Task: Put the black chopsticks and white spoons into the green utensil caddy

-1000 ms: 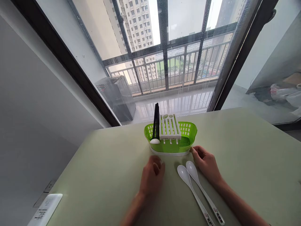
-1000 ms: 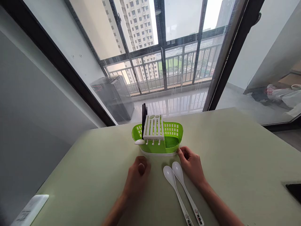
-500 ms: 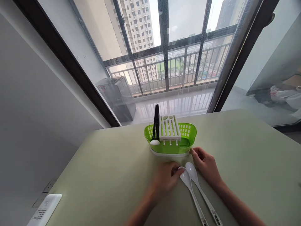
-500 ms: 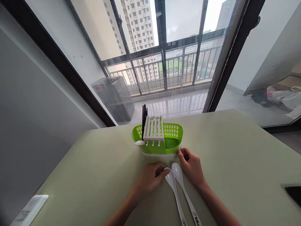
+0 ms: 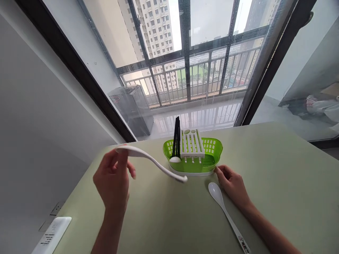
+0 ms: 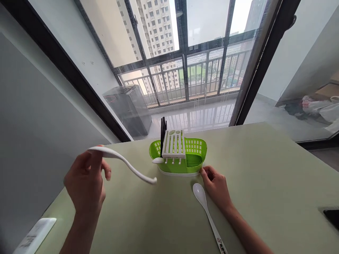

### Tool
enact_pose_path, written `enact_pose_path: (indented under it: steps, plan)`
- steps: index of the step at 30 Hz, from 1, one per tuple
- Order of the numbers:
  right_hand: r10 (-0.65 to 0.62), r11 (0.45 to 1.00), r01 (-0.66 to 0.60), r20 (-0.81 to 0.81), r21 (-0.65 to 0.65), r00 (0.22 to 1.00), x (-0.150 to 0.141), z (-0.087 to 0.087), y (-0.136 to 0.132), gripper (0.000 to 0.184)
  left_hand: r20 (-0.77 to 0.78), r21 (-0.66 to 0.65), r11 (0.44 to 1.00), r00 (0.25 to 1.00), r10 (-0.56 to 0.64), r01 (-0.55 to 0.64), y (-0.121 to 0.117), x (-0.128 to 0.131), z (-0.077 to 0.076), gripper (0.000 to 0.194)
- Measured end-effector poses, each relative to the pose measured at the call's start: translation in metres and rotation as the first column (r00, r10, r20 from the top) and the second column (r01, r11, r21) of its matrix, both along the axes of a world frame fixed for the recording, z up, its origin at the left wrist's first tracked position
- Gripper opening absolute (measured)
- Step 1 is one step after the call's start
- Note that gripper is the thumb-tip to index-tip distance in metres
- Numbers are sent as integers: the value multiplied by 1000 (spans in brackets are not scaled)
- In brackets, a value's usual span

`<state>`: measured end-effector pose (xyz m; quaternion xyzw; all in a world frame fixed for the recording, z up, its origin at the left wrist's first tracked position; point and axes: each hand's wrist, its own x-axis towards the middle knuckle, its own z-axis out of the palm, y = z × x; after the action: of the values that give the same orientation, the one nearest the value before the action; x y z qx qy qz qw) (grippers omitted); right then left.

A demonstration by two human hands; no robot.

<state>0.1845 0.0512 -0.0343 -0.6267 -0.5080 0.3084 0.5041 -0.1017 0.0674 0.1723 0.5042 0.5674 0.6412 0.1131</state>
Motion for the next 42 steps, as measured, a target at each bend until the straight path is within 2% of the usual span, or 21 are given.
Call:
enact_pose_path:
  steps: [3,6,9,12,17,24,33,38,42]
  plan:
    - [1,1000,-1,2,9,1000,0,-1,0,48,24,150,980,991,133,-135,24,-10,8,21]
    - [6,1000,-6,4,9,1000,0,-2,0,47,-60,139,986,993,105,-96,37,-11,4,28]
    - [12,1000,-12,-7,-3,1000,0,-4,0,46,-243,66,998,969,38,-22,40,-6,-9,27]
    - [14,1000,-14,1,-6,1000,1,-4,0,46,-434,19,1000,901,3,6,42,-1,-26,25]
    - [12,1000,-12,15,3,1000,1,-2,0,47,-534,-49,992,837,-123,114,48,3,-55,26]
    - [0,1000,0,10,-17,1000,-1,0,0,45,-513,-145,966,818,-259,214,55,4,-85,29]
    - [15,999,-14,17,-37,1000,0,1,0,43,-447,-247,919,805,-390,308,52,0,-92,25]
    - [18,999,-18,11,-39,1000,1,0,0,43,-386,-260,916,837,-388,305,44,-2,-96,25]
    - [9,999,-9,12,-32,1000,0,1,0,43,-293,-307,921,897,-331,240,32,-6,-113,41]
